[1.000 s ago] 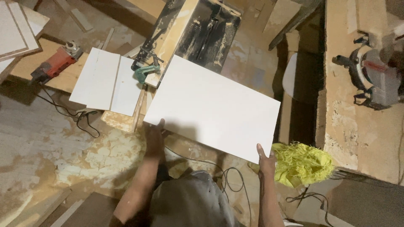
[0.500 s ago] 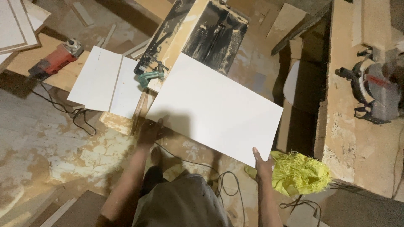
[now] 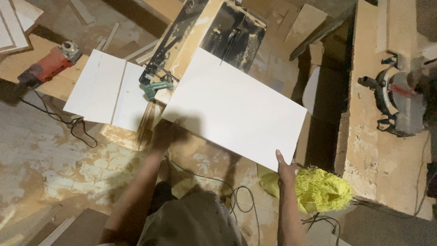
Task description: Cutting white laminated boards to specific dimensions using a table saw in a workshop environment.
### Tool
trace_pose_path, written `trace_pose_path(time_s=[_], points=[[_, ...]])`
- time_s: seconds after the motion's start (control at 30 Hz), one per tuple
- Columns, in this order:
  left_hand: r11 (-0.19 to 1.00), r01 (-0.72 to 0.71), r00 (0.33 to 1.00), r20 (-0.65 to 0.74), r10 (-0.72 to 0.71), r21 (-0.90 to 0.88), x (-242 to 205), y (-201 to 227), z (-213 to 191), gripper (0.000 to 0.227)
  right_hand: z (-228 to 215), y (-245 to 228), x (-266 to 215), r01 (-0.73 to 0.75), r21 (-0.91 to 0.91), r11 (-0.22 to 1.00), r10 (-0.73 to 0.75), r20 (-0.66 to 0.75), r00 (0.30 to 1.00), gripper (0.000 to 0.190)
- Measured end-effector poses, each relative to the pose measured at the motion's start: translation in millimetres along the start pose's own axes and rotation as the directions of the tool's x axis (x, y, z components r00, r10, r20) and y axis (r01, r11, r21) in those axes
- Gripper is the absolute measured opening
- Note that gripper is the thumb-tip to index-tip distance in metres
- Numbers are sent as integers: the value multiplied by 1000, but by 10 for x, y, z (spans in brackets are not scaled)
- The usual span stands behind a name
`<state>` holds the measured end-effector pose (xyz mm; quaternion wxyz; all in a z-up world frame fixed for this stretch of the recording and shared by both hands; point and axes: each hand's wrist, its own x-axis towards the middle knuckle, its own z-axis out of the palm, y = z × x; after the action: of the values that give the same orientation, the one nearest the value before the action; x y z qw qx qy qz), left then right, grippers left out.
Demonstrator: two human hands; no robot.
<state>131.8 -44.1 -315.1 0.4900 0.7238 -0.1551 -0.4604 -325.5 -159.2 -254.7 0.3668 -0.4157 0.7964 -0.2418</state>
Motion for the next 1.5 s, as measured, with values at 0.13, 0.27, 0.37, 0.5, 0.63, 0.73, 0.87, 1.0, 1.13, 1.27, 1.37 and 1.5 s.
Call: trace_pose_path(time_s=[0.13, 0.27, 0.37, 0.5, 0.63, 0.73, 0.87, 1.0, 1.13, 1.27, 1.37, 1.5], points=[[989, 20, 1000, 0, -20, 148, -76, 348, 10, 61, 26, -160, 122, 10, -102, 995, -7, 35, 999, 130], [966, 77, 997, 34, -71, -246, -192, 343, 146, 47, 14, -38, 323, 22, -129, 991, -24, -13, 1000, 133], [309, -321, 944, 274, 185, 896, -263, 922, 143, 47, -1, -112, 424, 45, -172, 984, -45, 6, 999, 136], [642, -244, 970, 172, 174, 727, -92, 774, 229, 45, 10, -275, 372, 48, -161, 986, -46, 18, 999, 137], [999, -42, 999, -6, 42, 10, 80, 595, 321, 48, 34, -266, 604, 65, -144, 987, -68, -16, 998, 138], [970, -3, 998, -66, -13, -242, 47, 721, 416, 53, 39, -390, 632, 79, -163, 983, -83, -15, 996, 138], [988, 11, 1000, -16, -13, -156, 59, 732, 384, 53, 42, -396, 658, 60, -178, 982, -70, -50, 996, 132], [998, -21, 998, 58, 18, 55, -85, 788, -222, 42, 126, -342, 814, 55, -160, 986, -64, -51, 997, 132], [966, -81, 986, -121, 114, 247, -27, 933, -1120, 25, 104, -348, 673, -1, -159, 987, -9, -64, 998, 136], [820, -293, 886, -181, 426, 491, 424, 1423, -1342, 14, 121, -330, 650, -28, -161, 987, 18, -66, 998, 138], [432, -587, 743, 244, 624, 685, 1278, 1466, -1117, 30, 158, -336, 730, -19, -103, 994, 13, -55, 998, 136], [279, -724, 676, 567, 470, 631, 1992, 1224, -488, 27, 221, -438, 560, -56, -59, 997, 50, -90, 995, 133]])
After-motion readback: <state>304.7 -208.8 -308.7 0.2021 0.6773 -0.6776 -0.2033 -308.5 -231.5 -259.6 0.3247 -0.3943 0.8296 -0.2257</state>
